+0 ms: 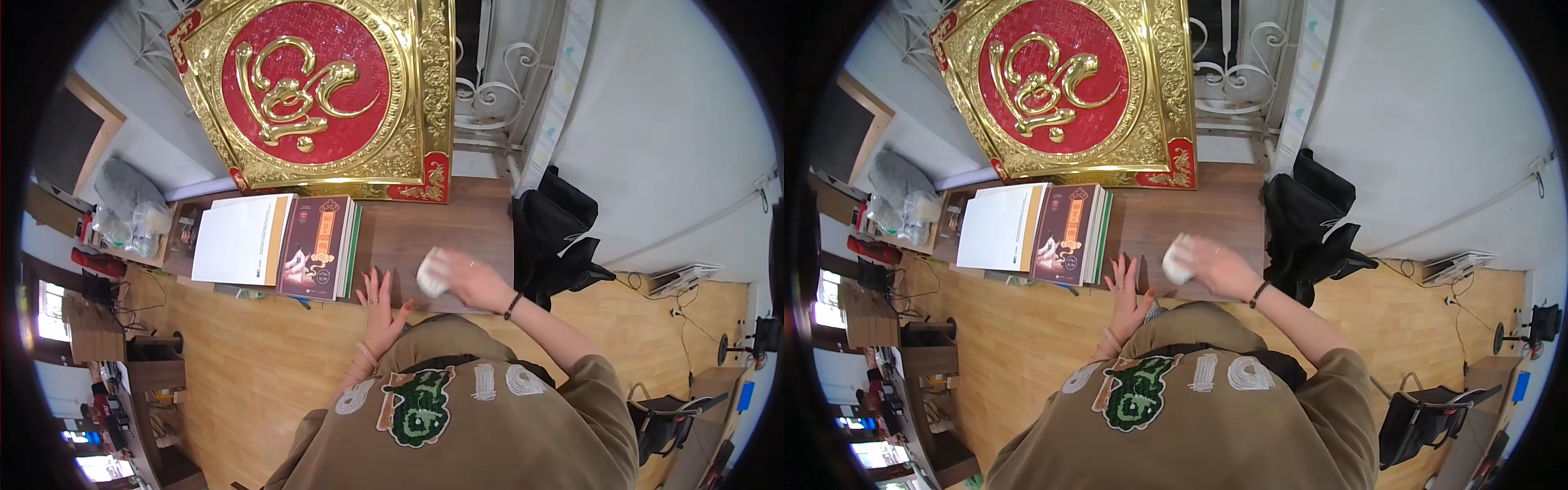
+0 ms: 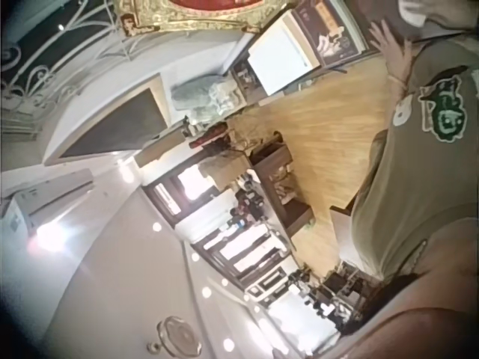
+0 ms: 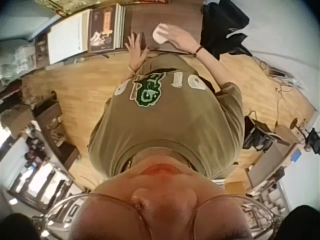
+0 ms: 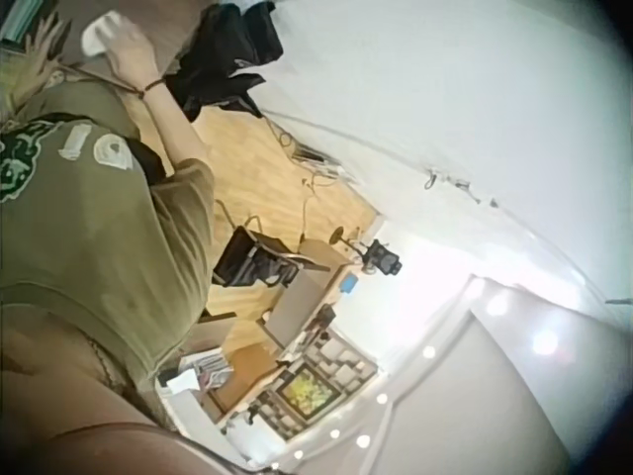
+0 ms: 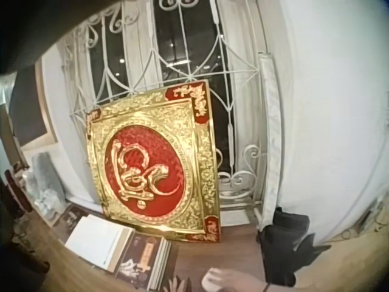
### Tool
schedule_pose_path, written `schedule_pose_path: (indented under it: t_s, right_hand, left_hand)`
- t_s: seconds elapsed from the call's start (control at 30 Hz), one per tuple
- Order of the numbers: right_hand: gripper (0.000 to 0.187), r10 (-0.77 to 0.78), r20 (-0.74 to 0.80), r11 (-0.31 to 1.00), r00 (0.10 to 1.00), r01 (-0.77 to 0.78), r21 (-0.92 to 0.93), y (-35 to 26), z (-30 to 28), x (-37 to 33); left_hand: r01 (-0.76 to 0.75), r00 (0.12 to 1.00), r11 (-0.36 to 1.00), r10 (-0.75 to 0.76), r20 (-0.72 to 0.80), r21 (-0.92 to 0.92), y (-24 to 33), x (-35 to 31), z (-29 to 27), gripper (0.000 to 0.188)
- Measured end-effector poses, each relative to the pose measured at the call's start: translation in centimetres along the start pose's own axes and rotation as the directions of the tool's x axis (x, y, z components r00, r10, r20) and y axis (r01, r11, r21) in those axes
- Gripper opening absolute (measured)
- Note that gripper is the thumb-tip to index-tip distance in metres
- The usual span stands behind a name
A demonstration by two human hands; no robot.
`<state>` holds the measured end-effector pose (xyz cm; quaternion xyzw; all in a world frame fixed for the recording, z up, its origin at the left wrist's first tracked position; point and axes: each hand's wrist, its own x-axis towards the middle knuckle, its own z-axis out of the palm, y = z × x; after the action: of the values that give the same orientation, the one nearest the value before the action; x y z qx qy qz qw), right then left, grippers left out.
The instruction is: The person is wiping down books, a laptop, and a large decorative wall hanging with a white cloth on a desk.
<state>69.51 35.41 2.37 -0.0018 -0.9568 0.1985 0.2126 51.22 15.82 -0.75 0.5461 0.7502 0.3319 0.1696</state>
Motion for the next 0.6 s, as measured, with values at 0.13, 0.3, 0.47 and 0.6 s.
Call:
schedule_pose_path:
  t_s: [0.13,0.3,0.47,0.6]
  right_hand:
    - [0.047,0.388,-0.083,0.9,0.918,-0.396,-0.182,2.6,-1.3,0.6]
    - [0.047,0.372,-0.187,0.909,0.909,-0.398,-0.127,1.3,-0.2,1.1]
    - [0.048,0.152,0.076,0.987,0.985,-0.156,0.044,-3.0,-0.3,-2.0]
    - [0.052,0.525,-0.279,0.796,0.804,-0.58,-0.174,-1.1,-1.9,-3.2]
  left_hand:
    - [-0.003,1.0,1.0,0.003,-0.001,-0.03,0.4,0.1,-0.3,0.075]
    - [0.018,1.0,0.997,-0.019,-0.011,-0.072,0.9,-0.3,-1.3,0.066]
    - [-0.131,0.991,0.575,0.095,-0.093,-0.808,8.9,1.9,-10.5,0.063]
    - [-0.75,0.647,0.231,0.447,-0.617,-0.619,18.4,2.4,-20.9,0.059]
